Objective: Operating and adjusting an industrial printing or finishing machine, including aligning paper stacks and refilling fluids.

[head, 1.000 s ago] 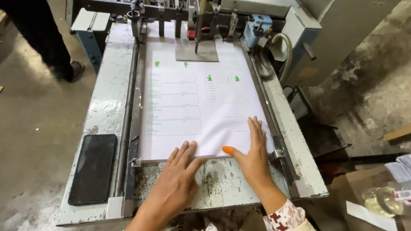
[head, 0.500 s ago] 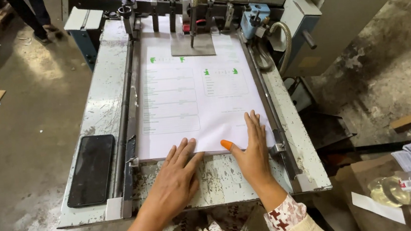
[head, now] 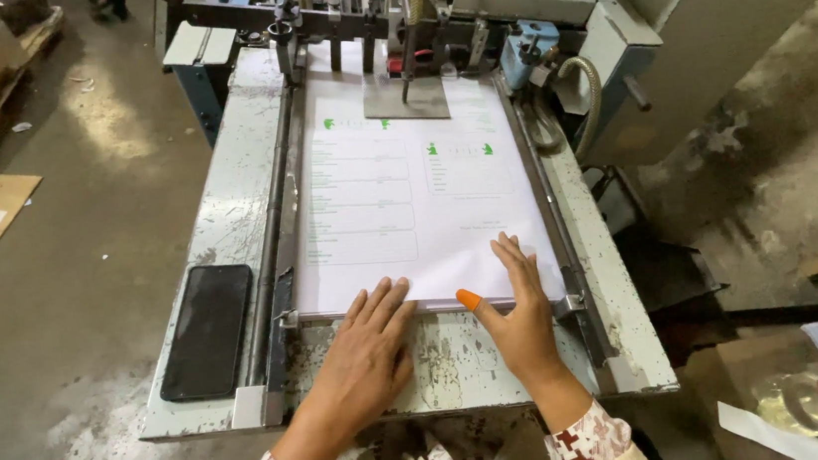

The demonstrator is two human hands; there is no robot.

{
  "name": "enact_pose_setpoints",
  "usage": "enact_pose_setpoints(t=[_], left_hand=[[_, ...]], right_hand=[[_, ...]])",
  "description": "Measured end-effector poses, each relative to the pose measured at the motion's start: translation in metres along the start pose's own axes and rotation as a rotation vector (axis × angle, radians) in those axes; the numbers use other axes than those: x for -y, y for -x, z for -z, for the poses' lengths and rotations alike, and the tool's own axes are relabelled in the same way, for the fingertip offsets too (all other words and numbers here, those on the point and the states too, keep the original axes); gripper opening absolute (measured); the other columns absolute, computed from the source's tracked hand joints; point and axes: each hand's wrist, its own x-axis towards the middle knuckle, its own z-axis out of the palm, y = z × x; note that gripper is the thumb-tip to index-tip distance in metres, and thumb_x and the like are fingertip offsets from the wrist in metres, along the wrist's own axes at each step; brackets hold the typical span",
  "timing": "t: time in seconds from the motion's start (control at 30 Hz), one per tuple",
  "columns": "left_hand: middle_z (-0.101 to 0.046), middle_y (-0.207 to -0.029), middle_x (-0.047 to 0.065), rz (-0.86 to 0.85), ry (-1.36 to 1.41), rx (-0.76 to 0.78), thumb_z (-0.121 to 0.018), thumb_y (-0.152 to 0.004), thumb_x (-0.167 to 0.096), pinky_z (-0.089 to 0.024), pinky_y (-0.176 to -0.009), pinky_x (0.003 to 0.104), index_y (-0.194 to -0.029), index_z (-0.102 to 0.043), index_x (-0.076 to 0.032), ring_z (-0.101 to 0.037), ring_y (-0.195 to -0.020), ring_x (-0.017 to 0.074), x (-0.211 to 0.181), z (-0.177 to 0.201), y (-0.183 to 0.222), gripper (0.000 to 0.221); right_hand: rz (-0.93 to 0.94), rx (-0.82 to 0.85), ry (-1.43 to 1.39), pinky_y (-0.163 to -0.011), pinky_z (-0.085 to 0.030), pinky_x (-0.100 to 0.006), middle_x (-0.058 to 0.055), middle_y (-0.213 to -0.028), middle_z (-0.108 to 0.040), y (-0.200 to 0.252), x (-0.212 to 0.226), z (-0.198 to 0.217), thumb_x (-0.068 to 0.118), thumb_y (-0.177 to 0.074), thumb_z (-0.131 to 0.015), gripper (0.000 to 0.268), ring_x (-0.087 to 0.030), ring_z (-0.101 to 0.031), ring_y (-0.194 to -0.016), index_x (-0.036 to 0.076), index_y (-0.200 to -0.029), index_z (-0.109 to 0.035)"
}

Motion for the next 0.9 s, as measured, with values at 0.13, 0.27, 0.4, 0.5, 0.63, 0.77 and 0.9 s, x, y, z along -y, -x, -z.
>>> enact_pose_setpoints(t=[0.13,0.27,0.4,0.5,0.63,0.77,0.9], left_hand=[[-0.028,-0.154,0.017,0.007,-0.021,0.000,-0.048,-0.093,-0.025,-0.011,-0.118,0.042,-0.148,-0.029,-0.004,-0.020,-0.144,0.0301,0.001,-0.002,0.000,0.062],[-0.030,-0.153,0.017,0.000,-0.039,0.006,-0.048,-0.092,-0.025,-0.011,-0.118,0.043,-0.148,-0.030,-0.004,-0.021,-0.144,0.0309,0.000,-0.001,0.000,0.062],[-0.029,-0.154,0.016,0.009,-0.070,0.040,-0.044,-0.093,-0.027,-0.010,-0.118,0.042,-0.145,-0.034,-0.005,-0.020,-0.144,0.0290,0.002,-0.006,0.001,0.057],[-0.033,-0.152,0.017,-0.022,-0.111,-0.016,-0.044,-0.093,-0.026,-0.011,-0.118,0.045,-0.142,-0.039,-0.003,-0.022,-0.144,0.0309,0.003,-0.008,0.000,0.055],[-0.031,-0.153,0.017,-0.013,-0.115,-0.030,-0.047,-0.092,-0.025,-0.009,-0.119,0.046,-0.141,-0.041,-0.002,-0.020,-0.145,0.0313,0.003,-0.009,0.001,0.054],[-0.032,-0.153,0.017,-0.029,-0.092,-0.070,-0.047,-0.092,-0.022,-0.012,-0.119,0.047,-0.140,-0.043,-0.002,-0.022,-0.144,0.0326,0.001,-0.007,0.000,0.052],[-0.023,-0.156,0.017,0.036,-0.055,-0.020,-0.041,-0.096,-0.025,-0.007,-0.119,0.045,-0.139,-0.043,-0.005,-0.012,-0.146,0.0318,-0.006,0.001,-0.001,0.048]], right_hand=[[0.301,-0.007,0.083,-0.120,-0.019,-0.057,-0.015,-0.134,-0.055,0.003,0.000,-0.005,0.015,-0.077,-0.078,0.050,-0.034,-0.045,-0.134,0.004,-0.121,-0.056],[0.425,-0.065,0.253,-0.115,-0.033,-0.057,-0.016,-0.111,-0.065,0.000,-0.001,-0.012,-0.003,-0.076,-0.074,0.025,-0.032,-0.060,-0.112,0.000,-0.100,-0.066],[0.474,-0.138,0.284,-0.110,-0.039,-0.058,-0.015,-0.100,-0.064,-0.005,-0.002,-0.013,-0.009,-0.077,-0.072,0.016,-0.030,-0.062,-0.102,-0.004,-0.092,-0.067],[0.516,-0.077,0.242,-0.109,-0.041,-0.054,-0.016,-0.093,-0.066,-0.003,-0.003,-0.011,-0.010,-0.078,-0.070,0.011,-0.032,-0.065,-0.099,-0.006,-0.088,-0.067],[0.479,-0.032,0.219,-0.109,-0.043,-0.052,-0.018,-0.096,-0.068,0.001,-0.009,-0.014,-0.009,-0.077,-0.071,0.015,-0.031,-0.066,-0.098,-0.006,-0.092,-0.067],[0.440,-0.025,0.207,-0.109,-0.042,-0.053,-0.017,-0.099,-0.067,-0.003,-0.007,-0.013,-0.008,-0.078,-0.070,0.020,-0.033,-0.065,-0.101,-0.004,-0.097,-0.066],[0.433,-0.026,0.160,-0.110,-0.039,-0.056,-0.018,-0.101,-0.067,-0.002,-0.007,-0.012,-0.010,-0.076,-0.072,0.026,-0.033,-0.065,-0.103,-0.004,-0.101,-0.067]])
